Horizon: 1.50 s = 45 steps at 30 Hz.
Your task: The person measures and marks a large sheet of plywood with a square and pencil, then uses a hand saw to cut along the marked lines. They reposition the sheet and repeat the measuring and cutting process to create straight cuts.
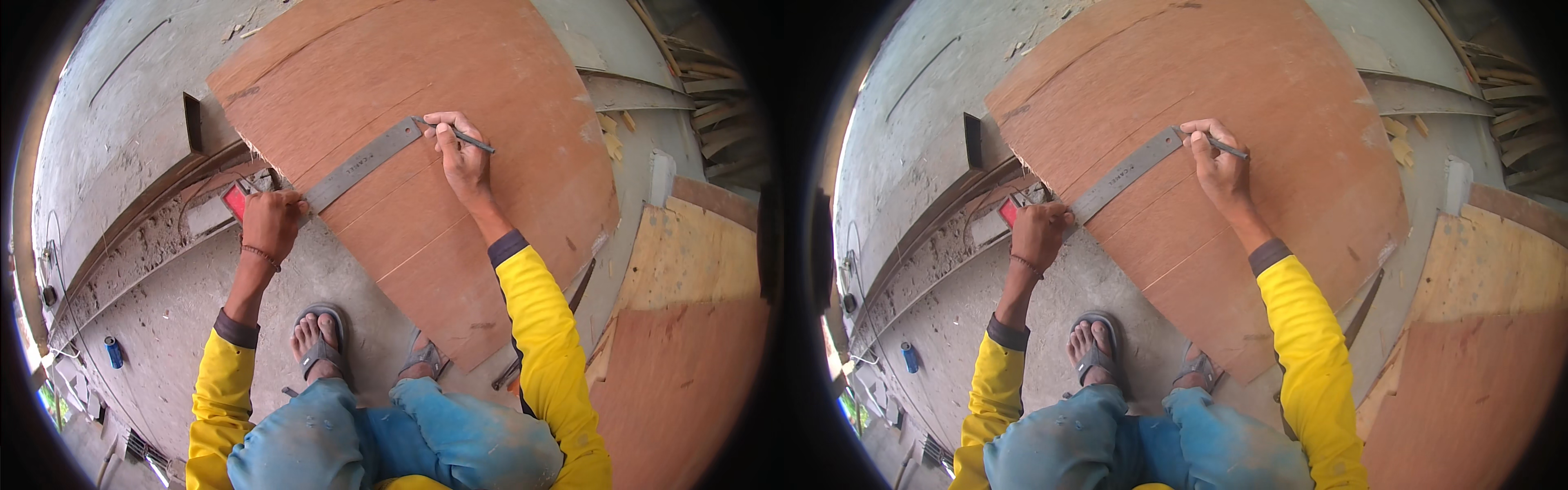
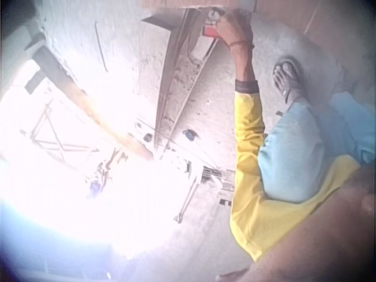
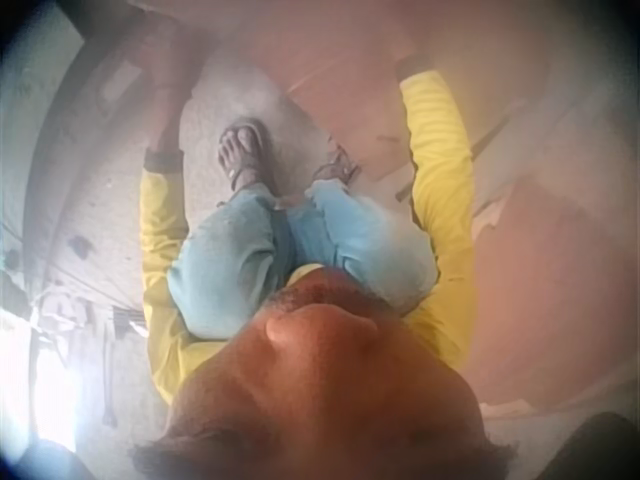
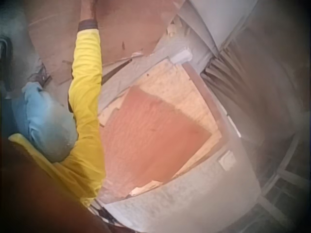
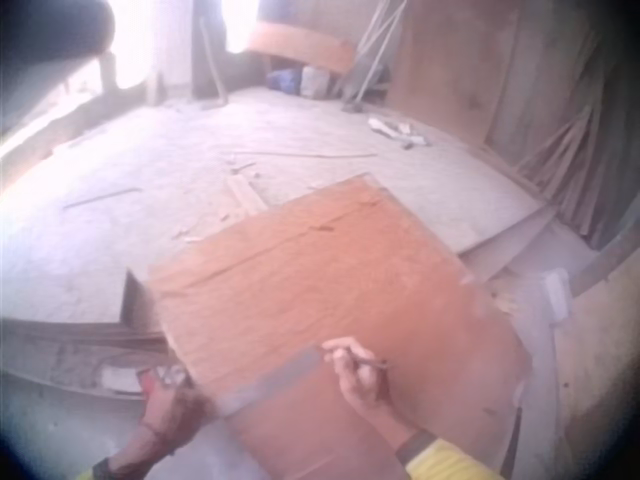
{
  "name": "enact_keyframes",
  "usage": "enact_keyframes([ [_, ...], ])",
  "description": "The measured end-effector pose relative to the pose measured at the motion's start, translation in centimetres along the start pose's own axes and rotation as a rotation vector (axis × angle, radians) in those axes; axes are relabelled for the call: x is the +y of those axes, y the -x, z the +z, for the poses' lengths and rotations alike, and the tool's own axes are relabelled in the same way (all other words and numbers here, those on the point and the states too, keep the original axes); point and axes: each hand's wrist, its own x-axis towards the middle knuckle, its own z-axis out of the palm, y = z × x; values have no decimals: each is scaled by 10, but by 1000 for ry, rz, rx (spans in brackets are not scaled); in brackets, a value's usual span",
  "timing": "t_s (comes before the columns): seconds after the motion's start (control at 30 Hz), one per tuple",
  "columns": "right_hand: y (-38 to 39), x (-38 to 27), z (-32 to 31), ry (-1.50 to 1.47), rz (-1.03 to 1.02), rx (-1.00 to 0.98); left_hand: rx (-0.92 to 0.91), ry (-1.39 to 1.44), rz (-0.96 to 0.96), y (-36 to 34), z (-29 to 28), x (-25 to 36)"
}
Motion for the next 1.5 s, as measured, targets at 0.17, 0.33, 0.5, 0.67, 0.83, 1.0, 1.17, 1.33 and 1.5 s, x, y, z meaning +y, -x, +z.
enact_keyframes([
  [0.17, 0, 0, -2, 44, -10, -8, 4, 13, 1, 0, 0, 0],
  [0.33, 0, 0, -2, 54, 1, -6, -5, -18, 19, 0, 0, -3],
  [0.5, 0, -2, -5, -13, 64, -11, -11, 13, -2, 0, -1, -1],
  [0.67, 22, -23, -21, -197, 16, 212, 88, 141, -47, 19, -6, 2],
  [0.83, 102, -35, -31, -180, 102, 246, 124, 727, -231, 52, -36, 24],
  [1.0, 167, -50, -19, -83, 119, 201, -47, 1374, -419, 31, -9, 93],
  [1.17, 184, -45, -22, 189, 97, 290, -66, 1501, -464, 11, 71, 137],
  [1.33, 182, -32, -28, 514, -43, 335, -227, 1246, -395, 7, 111, 154],
  [1.5, 185, -16, -28, 535, 19, 253, -288, 1087, -413, -9, 116, 160],
])
